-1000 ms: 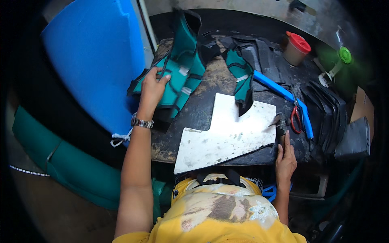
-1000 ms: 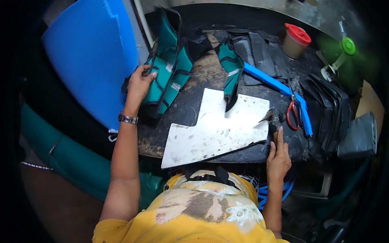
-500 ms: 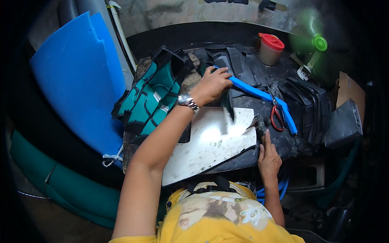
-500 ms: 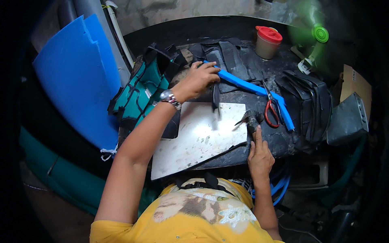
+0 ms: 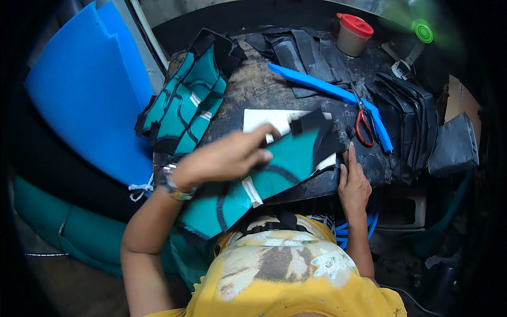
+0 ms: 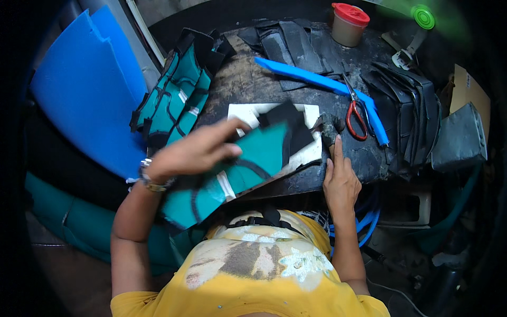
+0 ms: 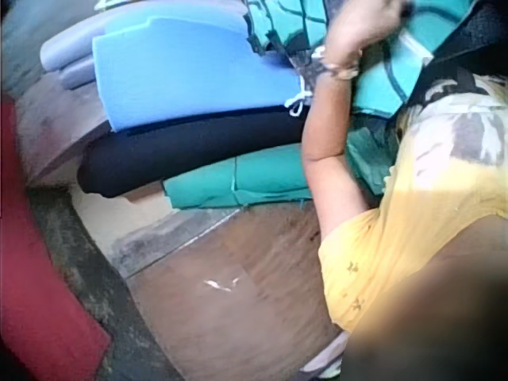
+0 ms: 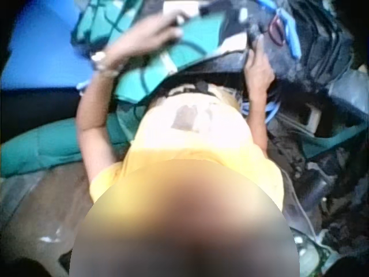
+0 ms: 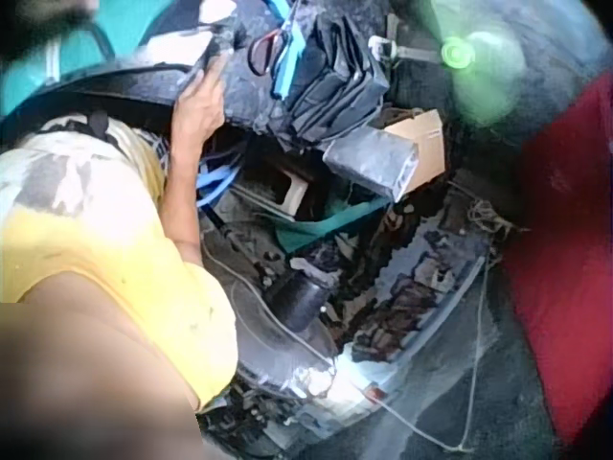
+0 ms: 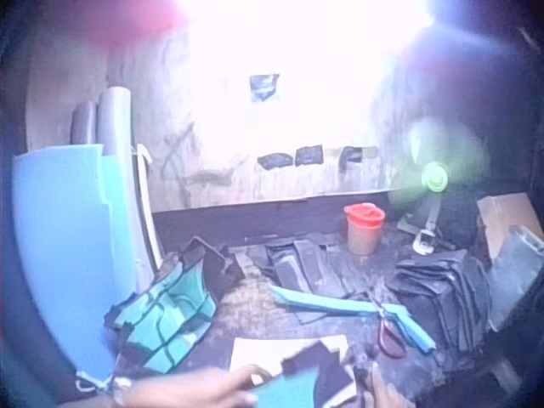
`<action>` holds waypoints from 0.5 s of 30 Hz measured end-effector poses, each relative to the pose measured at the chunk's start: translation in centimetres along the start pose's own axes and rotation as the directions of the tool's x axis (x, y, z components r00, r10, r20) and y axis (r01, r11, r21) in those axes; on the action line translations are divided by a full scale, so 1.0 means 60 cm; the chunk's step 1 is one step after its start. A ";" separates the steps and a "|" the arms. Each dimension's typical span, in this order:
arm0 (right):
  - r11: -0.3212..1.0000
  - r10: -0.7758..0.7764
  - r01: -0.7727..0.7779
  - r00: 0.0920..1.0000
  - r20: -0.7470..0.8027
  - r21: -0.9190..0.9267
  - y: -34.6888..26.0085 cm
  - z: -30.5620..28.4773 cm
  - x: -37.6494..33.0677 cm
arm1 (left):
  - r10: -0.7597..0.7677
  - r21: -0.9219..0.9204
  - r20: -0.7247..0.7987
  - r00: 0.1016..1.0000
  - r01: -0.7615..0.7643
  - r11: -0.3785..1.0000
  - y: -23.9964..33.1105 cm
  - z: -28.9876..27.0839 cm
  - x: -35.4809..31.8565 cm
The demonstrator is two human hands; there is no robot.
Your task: The person uses a hammer to press black trim onto green foam pieces on a white board, then cuts a blue foam strip with scissors and fits it into the assembly. The person repeatedly hammers the trim along the edges and adjusts the pieces on the work surface.
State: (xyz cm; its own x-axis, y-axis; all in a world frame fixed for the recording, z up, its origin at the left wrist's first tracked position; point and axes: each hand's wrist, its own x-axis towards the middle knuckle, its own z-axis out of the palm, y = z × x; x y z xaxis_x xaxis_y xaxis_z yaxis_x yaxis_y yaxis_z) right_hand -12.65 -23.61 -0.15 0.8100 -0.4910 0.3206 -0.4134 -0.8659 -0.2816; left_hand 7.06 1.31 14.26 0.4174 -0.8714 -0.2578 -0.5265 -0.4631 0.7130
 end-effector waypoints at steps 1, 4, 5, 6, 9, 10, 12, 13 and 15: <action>0.999 -0.036 0.036 0.999 -0.027 0.007 0.000 -0.001 0.000 | -0.079 0.105 0.126 0.989 0.066 0.992 -0.014 0.029 0.012; 0.999 0.032 -0.031 0.989 0.147 -0.009 -0.007 -0.029 0.001 | 0.151 0.372 -0.056 0.987 -0.120 0.921 -0.052 0.085 0.024; 0.999 0.032 -0.029 0.983 0.179 -0.020 -0.014 -0.048 0.003 | 0.192 0.503 -0.092 0.977 -0.121 0.856 -0.060 0.092 0.025; 0.985 -0.078 0.097 0.988 0.132 -0.142 -0.025 -0.069 0.007 | 0.237 0.636 -0.110 0.965 -0.115 0.763 -0.065 0.096 0.024; 0.859 -0.256 0.267 0.963 -0.085 0.437 -0.066 -0.173 0.011 | 0.278 0.768 -0.054 0.959 -0.137 0.625 -0.061 0.103 0.020; 0.677 -0.358 0.391 0.915 -0.184 0.623 -0.082 -0.214 0.009 | 0.251 0.786 -0.021 0.968 -0.139 0.602 -0.055 0.106 0.018; 0.352 -0.438 0.398 0.870 -0.227 0.847 -0.117 -0.281 0.007 | 0.210 0.817 0.002 0.978 -0.123 0.564 -0.041 0.113 0.012; 0.213 -0.496 0.403 0.830 -0.257 0.890 -0.130 -0.305 0.011 | 0.210 0.831 0.007 0.978 -0.122 0.542 -0.033 0.116 0.008; -0.071 -0.587 0.370 0.735 -0.338 0.926 -0.153 -0.339 0.016 | 0.151 0.832 0.034 0.988 -0.112 0.543 -0.021 0.116 -0.010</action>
State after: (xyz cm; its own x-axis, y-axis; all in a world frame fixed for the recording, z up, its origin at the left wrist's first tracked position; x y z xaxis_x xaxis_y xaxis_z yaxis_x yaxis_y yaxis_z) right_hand -16.55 -18.10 21.16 0.6977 0.1148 0.7072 0.7141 -0.0314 -0.6994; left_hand 2.30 1.28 8.96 0.3075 -0.9364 -0.1693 -0.9490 -0.2887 -0.1269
